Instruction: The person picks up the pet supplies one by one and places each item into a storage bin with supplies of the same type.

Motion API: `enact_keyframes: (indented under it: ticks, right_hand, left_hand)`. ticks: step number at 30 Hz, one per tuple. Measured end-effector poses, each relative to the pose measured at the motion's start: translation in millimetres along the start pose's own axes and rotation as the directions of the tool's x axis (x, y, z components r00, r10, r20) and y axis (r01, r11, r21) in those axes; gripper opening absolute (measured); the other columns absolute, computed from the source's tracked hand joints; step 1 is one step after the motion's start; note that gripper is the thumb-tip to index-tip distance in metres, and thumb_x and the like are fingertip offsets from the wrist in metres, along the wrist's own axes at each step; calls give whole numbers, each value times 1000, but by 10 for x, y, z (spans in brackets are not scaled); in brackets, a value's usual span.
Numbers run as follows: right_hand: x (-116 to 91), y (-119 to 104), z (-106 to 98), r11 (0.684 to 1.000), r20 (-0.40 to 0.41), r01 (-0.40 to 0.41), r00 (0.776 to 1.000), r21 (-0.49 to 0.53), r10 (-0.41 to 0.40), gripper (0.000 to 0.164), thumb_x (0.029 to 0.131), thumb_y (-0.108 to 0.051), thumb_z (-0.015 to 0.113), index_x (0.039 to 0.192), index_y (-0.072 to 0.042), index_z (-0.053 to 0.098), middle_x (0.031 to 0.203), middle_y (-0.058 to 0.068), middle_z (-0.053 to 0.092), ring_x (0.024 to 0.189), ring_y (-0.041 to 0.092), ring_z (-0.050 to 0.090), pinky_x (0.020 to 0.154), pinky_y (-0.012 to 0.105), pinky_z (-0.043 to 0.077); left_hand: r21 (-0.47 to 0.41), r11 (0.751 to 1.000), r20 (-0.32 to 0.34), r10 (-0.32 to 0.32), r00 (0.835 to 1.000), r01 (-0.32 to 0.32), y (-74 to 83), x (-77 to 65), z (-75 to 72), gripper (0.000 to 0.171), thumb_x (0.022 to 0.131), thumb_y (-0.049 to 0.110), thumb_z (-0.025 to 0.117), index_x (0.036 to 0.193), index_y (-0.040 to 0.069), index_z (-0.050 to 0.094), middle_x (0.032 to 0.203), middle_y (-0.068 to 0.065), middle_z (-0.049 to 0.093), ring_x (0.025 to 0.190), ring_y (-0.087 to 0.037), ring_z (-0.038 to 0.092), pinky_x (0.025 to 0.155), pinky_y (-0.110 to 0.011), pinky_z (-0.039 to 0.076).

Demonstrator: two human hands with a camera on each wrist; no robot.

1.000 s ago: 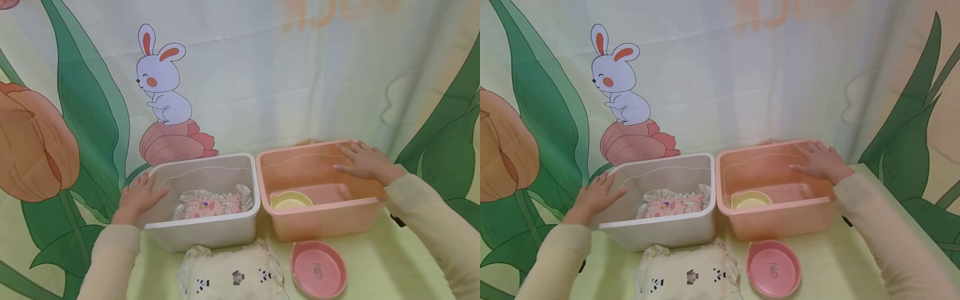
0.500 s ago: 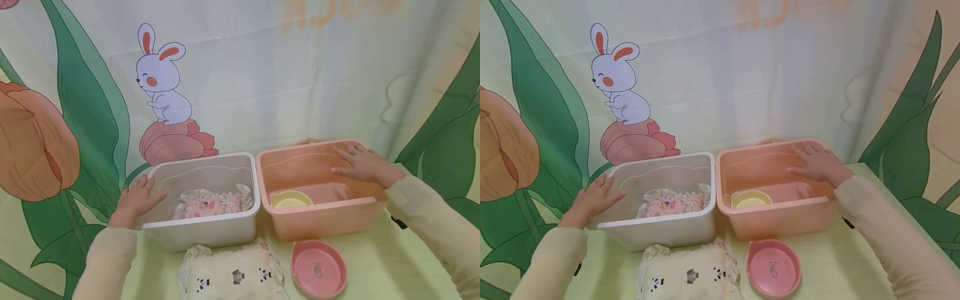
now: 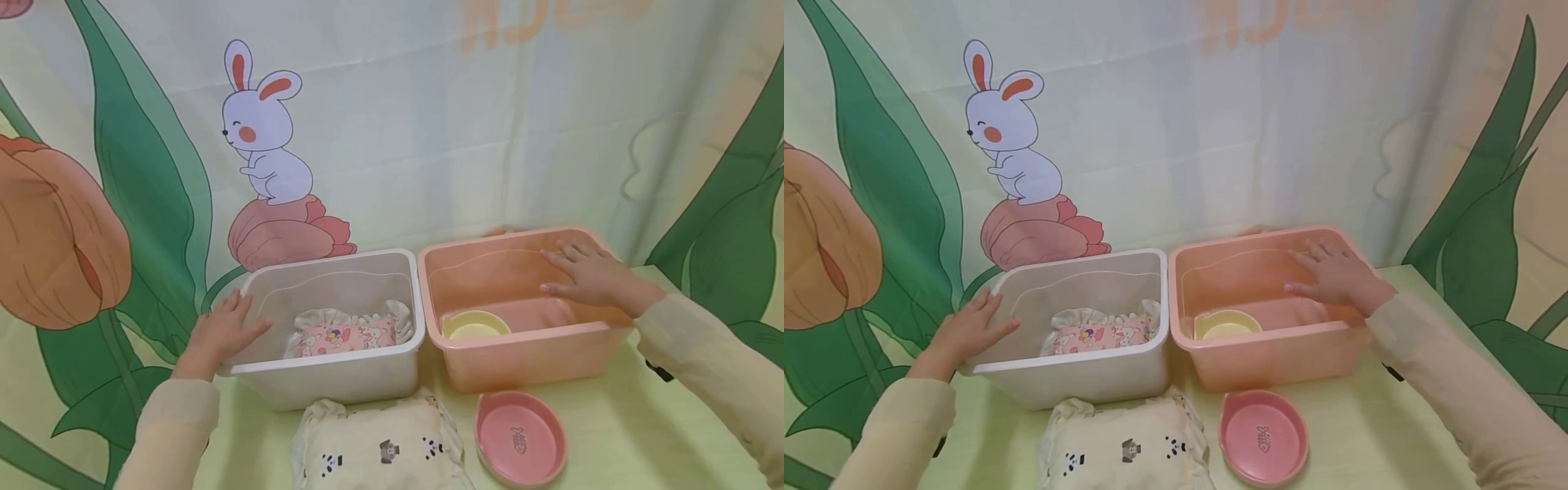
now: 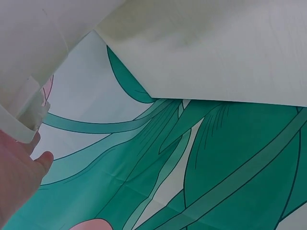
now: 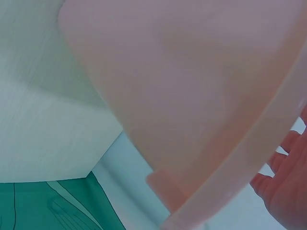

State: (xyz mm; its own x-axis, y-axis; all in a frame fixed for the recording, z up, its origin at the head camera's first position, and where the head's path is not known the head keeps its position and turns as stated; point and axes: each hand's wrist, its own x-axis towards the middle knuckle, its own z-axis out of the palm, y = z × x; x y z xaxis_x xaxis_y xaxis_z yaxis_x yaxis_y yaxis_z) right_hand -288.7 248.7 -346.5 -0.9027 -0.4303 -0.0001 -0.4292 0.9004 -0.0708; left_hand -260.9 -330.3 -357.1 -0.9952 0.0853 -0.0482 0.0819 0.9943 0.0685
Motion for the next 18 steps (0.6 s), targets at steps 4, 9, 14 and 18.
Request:
enact_keyframes:
  ticks: [4,9,14,18]
  right_hand:
    - [-12,5,32,1000,-7,13,1000,5,-12,77,85,-56,41,139,-5,25,143,28,18,129,48,14,101,62,13]
    - [-27,-10,52,1000,7,1,1000,29,-1,76,85,-56,42,140,-6,24,143,27,17,130,47,11,102,62,10]
    - [-54,-30,66,999,8,-4,1000,40,4,76,85,-57,42,141,-9,24,144,26,16,131,46,11,102,62,9]
    - [-82,-47,62,999,1,12,1000,30,-12,76,85,-56,41,140,-7,23,144,26,17,130,46,12,102,62,10]
  left_hand:
    - [6,1000,-12,7,1000,-7,-11,-21,8,89,82,66,32,139,-2,21,142,-30,14,128,-48,16,95,-67,16]
    - [3,1000,-32,18,999,-18,-13,-67,-4,84,84,62,36,138,-2,25,141,-30,17,127,-48,19,94,-67,19]
    - [5,1000,-39,31,999,-30,-39,-97,-1,83,85,60,37,137,-3,25,141,-29,18,127,-47,20,93,-67,20]
    - [1,999,-39,34,999,-34,-61,-116,2,84,85,61,36,137,-3,25,141,-29,18,127,-46,20,93,-67,21]
